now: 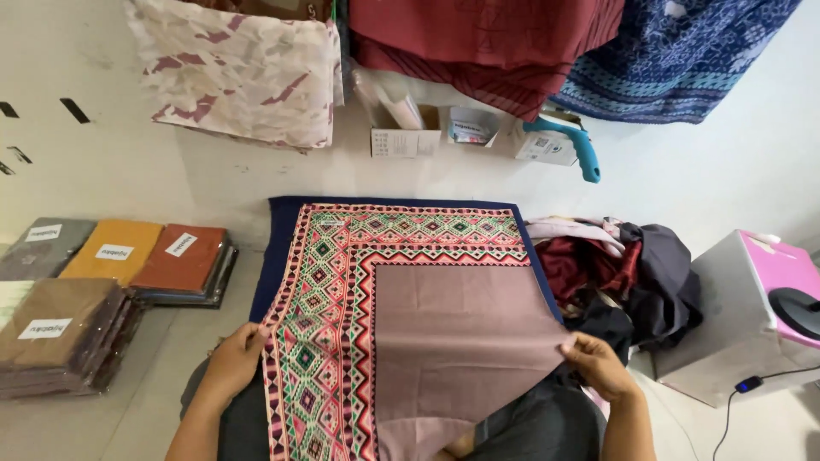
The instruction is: The person unfolds a patterned garment, cleans it using a lint roller, and then folds it neatly.
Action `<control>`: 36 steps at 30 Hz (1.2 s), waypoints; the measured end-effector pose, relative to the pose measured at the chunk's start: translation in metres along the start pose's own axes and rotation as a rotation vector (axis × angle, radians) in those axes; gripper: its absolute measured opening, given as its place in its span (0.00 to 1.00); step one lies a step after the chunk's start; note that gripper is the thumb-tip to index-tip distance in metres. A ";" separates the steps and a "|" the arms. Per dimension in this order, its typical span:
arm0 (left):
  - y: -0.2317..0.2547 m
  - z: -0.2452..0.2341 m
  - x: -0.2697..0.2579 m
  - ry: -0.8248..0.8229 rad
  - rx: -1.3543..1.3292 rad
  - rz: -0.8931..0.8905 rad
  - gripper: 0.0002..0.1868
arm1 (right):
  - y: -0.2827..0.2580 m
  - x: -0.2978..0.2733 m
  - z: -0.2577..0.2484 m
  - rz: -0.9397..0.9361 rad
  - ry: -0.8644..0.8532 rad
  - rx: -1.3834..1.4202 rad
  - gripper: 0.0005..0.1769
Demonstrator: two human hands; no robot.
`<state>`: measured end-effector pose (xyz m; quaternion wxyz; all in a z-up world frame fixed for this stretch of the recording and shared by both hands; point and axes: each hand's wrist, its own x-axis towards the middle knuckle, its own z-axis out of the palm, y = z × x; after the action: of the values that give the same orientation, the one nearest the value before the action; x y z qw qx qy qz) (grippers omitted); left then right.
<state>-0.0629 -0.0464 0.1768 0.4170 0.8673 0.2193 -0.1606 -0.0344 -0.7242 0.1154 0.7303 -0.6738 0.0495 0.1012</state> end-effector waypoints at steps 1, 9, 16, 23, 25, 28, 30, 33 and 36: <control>0.002 0.001 -0.001 0.066 -0.024 0.060 0.23 | -0.007 0.000 0.000 -0.070 0.016 0.012 0.04; 0.060 -0.024 -0.013 0.418 0.002 0.294 0.18 | -0.113 0.009 0.053 -0.282 0.439 -0.042 0.19; 0.153 -0.045 0.046 0.883 -0.166 0.667 0.14 | -0.160 0.141 0.068 -0.656 0.715 -0.103 0.14; 0.174 -0.030 0.239 0.922 0.043 0.590 0.05 | -0.136 0.293 0.080 -0.617 1.009 -0.533 0.09; 0.176 -0.021 0.266 0.858 0.078 0.559 0.05 | -0.111 0.331 0.072 -0.589 1.027 -0.685 0.08; 0.175 -0.009 0.310 0.757 0.227 0.486 0.09 | -0.074 0.379 0.058 -0.499 1.008 -0.940 0.08; 0.170 0.000 0.337 0.712 0.344 0.437 0.12 | -0.058 0.396 0.056 -0.433 0.968 -1.043 0.09; 0.159 0.016 0.363 0.728 0.505 0.418 0.12 | -0.049 0.391 0.068 -0.342 0.840 -1.283 0.10; 0.151 0.022 0.375 0.798 0.550 0.420 0.14 | -0.052 0.388 0.078 -0.432 0.904 -1.500 0.11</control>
<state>0.3321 -0.0559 0.0890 0.0814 0.9637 0.1322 0.2174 0.3494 -0.6188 0.0916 0.0128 -0.9433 0.1251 -0.3072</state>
